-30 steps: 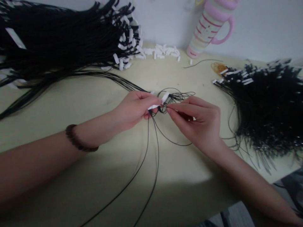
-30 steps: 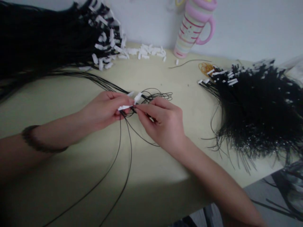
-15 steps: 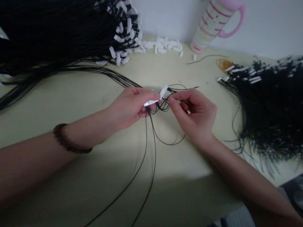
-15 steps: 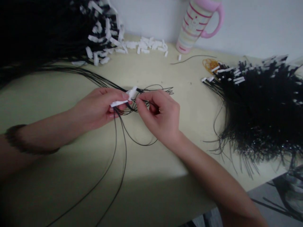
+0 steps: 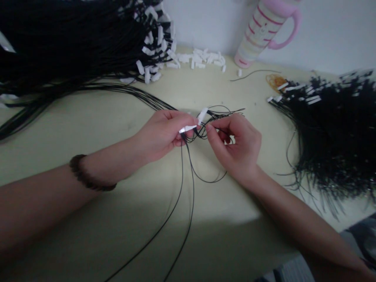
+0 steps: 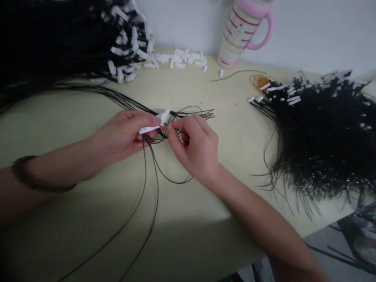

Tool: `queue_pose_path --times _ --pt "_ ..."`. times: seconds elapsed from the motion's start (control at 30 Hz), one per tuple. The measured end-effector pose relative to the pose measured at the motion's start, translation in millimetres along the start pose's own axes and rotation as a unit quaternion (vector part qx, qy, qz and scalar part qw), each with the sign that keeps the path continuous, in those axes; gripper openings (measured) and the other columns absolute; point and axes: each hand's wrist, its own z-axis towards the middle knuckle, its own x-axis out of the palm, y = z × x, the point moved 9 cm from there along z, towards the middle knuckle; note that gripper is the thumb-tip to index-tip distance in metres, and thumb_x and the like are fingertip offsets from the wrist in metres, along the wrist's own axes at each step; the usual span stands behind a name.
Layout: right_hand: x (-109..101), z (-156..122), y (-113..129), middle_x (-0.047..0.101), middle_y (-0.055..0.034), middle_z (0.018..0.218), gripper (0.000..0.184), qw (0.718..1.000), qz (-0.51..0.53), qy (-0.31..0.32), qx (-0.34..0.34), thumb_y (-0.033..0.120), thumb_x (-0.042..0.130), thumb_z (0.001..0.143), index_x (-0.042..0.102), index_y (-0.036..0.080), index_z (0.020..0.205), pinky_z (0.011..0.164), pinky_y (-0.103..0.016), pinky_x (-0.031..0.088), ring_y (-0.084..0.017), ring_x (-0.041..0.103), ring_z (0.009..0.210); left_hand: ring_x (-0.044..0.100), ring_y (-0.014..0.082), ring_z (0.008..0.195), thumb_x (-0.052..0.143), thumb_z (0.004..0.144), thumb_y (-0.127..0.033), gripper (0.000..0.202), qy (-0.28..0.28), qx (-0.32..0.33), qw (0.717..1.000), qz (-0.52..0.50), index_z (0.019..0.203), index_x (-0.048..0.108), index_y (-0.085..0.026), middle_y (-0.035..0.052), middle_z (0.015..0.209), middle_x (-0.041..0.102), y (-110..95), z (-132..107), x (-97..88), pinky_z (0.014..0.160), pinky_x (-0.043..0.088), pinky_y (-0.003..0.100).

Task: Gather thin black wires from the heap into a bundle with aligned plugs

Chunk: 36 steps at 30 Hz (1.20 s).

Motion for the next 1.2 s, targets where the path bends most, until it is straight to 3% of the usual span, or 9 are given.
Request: queue_pose_path --times 0.43,0.7,1.2 --pt "0.9 -2.8 7.9 0.055 -0.0031 0.072 0.011 0.999 -0.023 0.021 -0.037 0.021 0.048 0.088 0.058 0.019 0.083 0.060 -0.027 0.040 -0.013 0.050 0.066 0.042 0.0046 0.048 0.062 0.070 -0.020 0.017 -0.012 0.020 1.000 -0.006 0.054 0.058 -0.016 -0.0019 0.054 0.050 0.9 -0.6 -1.2 0.041 0.027 0.019" --pt "2.2 -2.6 5.8 0.054 -0.0011 0.069 0.011 0.998 -0.014 0.015 -0.051 0.021 0.050 0.087 0.058 0.016 0.080 0.056 -0.025 0.038 -0.010 0.047 0.061 0.043 0.0046 0.046 0.064 0.069 -0.020 0.014 -0.016 0.028 0.999 -0.033 0.056 0.061 -0.015 -0.0013 0.053 0.050 0.4 -0.5 -1.8 0.039 0.028 0.017" --pt "4.8 -1.8 -7.8 0.055 0.0000 0.070 0.010 1.000 0.027 0.003 0.014 0.021 0.053 0.085 0.058 0.015 0.079 0.054 -0.023 0.037 -0.008 0.047 0.059 0.045 0.0053 0.047 0.065 0.068 -0.021 0.013 -0.027 0.042 0.998 -0.035 0.056 0.063 -0.014 -0.0013 0.053 0.051 -1.0 -1.1 -2.2 0.040 0.030 0.016"
